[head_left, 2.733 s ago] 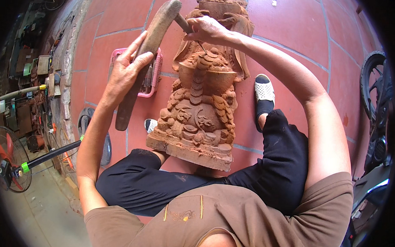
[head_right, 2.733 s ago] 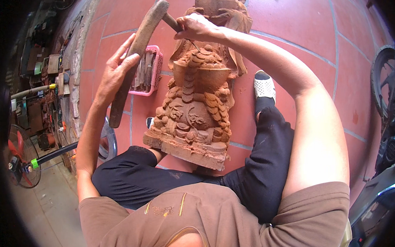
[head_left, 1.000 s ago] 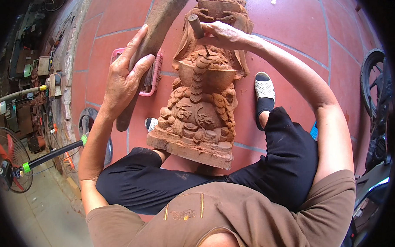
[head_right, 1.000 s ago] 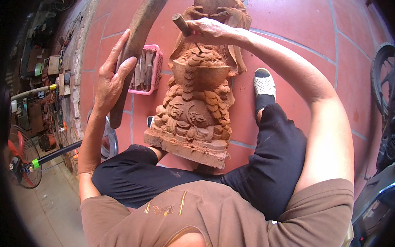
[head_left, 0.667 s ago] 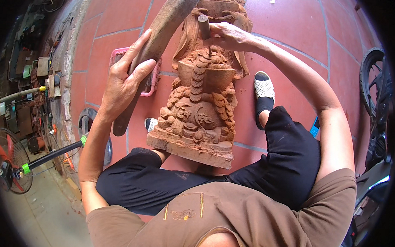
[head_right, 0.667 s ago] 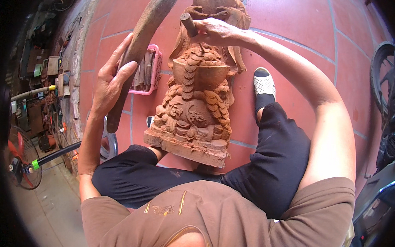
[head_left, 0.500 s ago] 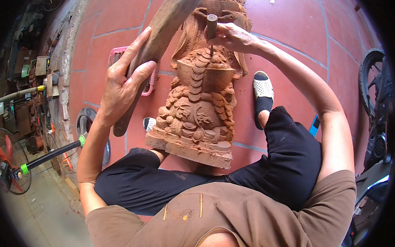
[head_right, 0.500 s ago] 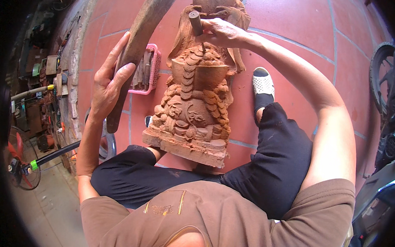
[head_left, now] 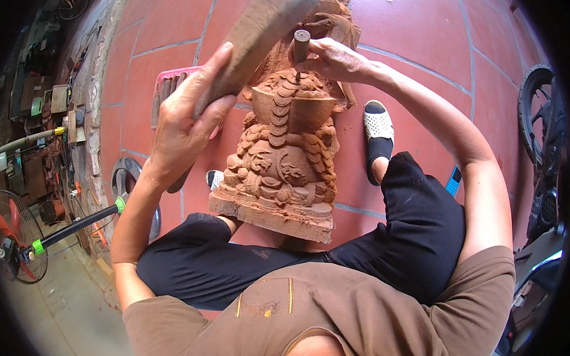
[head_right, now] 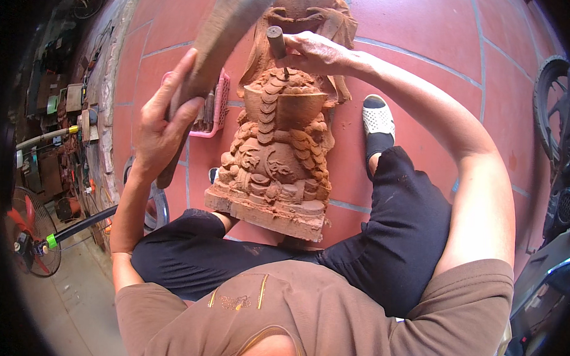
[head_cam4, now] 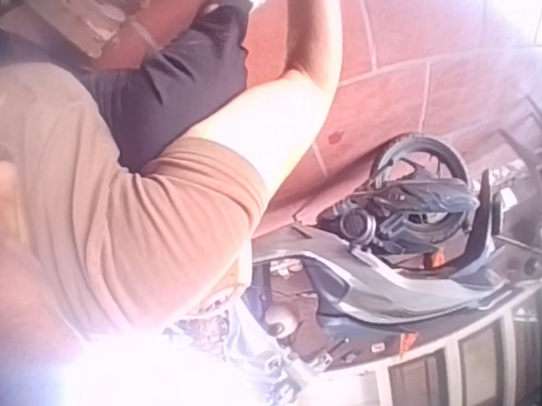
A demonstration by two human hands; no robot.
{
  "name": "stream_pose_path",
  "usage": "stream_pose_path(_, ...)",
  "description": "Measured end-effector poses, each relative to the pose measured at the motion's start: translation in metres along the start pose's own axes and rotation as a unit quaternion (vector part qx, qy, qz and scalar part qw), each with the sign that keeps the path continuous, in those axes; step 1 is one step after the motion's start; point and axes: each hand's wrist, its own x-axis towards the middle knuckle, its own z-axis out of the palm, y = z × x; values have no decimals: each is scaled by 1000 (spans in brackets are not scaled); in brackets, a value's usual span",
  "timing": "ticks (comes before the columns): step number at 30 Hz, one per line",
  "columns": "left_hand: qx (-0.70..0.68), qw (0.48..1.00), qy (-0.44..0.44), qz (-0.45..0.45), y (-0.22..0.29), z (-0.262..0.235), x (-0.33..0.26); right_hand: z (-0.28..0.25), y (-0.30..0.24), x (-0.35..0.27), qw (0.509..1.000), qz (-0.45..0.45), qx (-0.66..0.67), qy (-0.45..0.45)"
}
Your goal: The person carves a wooden sculpture of a figure using a chisel and mallet. They repeatedly strike the chisel to shape the upper torso and head area, occasionally switching tools from a nearby basket.
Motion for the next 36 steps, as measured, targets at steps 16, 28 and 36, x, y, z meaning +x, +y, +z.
stream_pose_path(16, 124, 988, 2, 88, 1, 12, 6, 3, 12, -5, 999, -16, -4, 36)
stream_pose_path(28, 64, 997, -3, 40, 2, 5, 5, -12, 1, -1, 998, 50, -13, -20)
stream_pose_path(36, 48, 996, 13, 68, 9, 8, 4, -14, -1, -6, 999, 32, -11, -22)
